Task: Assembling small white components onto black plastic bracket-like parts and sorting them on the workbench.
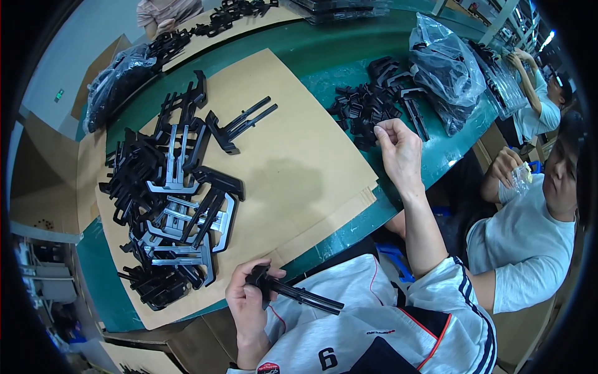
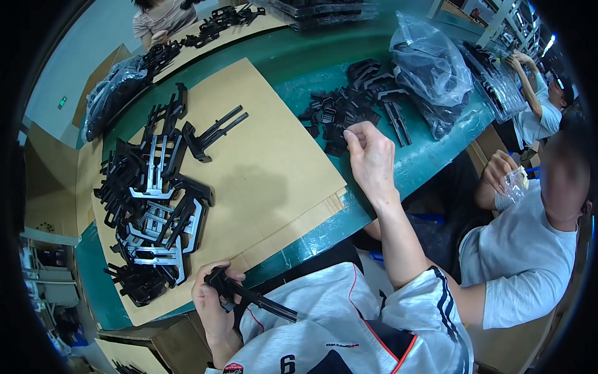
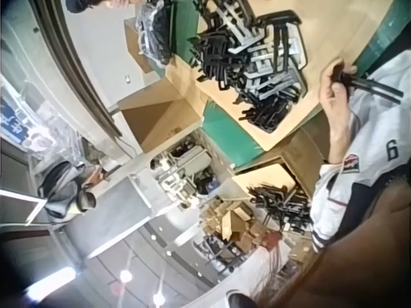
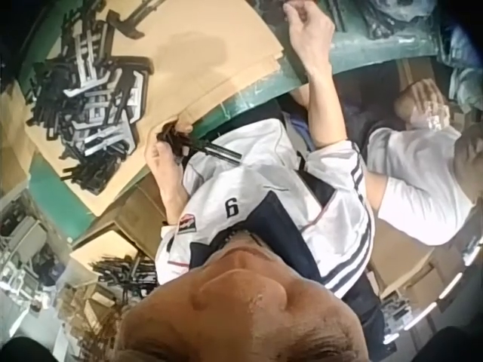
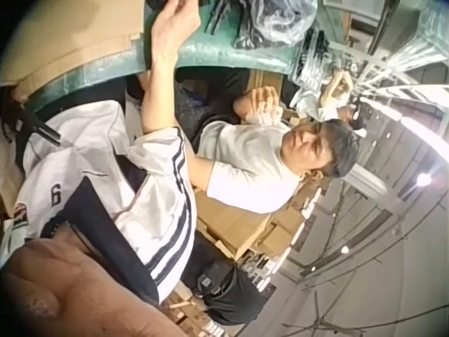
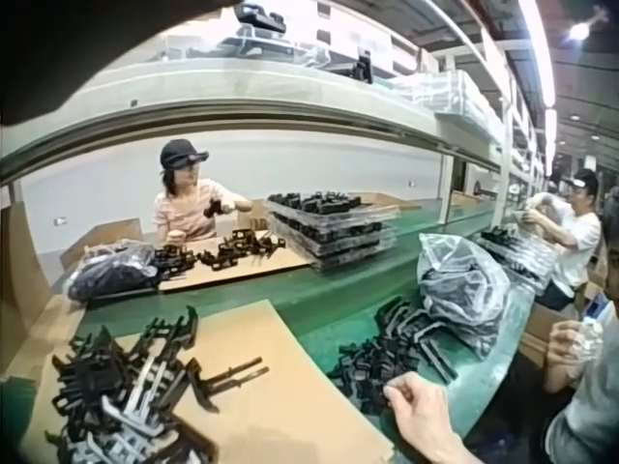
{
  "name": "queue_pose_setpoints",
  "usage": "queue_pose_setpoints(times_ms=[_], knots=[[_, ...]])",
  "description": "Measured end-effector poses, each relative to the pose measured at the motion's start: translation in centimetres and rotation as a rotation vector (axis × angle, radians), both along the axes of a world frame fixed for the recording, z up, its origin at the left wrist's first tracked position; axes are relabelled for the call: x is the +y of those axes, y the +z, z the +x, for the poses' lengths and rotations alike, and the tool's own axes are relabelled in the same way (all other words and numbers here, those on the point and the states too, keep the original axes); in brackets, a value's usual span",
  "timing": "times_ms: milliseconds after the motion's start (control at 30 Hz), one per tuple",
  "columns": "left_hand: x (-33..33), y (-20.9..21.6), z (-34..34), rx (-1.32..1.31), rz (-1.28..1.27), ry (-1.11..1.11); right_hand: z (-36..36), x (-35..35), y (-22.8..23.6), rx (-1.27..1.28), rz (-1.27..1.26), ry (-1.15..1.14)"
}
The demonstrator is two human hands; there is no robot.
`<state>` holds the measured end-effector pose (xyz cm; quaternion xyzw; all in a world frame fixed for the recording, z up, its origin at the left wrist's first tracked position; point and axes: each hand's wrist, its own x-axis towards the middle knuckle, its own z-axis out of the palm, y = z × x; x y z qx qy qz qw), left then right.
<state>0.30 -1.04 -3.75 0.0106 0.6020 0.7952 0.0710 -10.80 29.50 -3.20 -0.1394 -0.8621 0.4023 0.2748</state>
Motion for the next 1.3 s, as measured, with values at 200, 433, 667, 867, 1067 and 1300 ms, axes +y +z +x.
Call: queue_pose_setpoints(times_ms=[200,433,667,867,1067,1300], knots=[[0.2,0.2,0.0,-0.001,0.021,-0.023,-0.7,0.6,0.2,0.058,0.250,-0.013],[0.7,1.2,0.3,0.028,0.046,-0.106,2.3,-4.5,3.1,0.228,-0.338,0.237],[1.6,3.7,-0.6,0.277,0.179,-0.259,7.1,-9.8,3.8,0.365,-0.160,0.781],[0.8,4.6,-0.8,0.397,0.122,-0.303,6.9,-11.0,3.9,0.503,0.023,0.953],[-0.4,4.5,-0.2,0.540,-0.215,-0.323,7.7,-11.6,4.1,0.299,-0.194,0.990],[-0.1,4.2,-0.1,0.694,-0.484,-0.258,9.2,-11.7,5.2,-0.305,-0.903,0.922]])
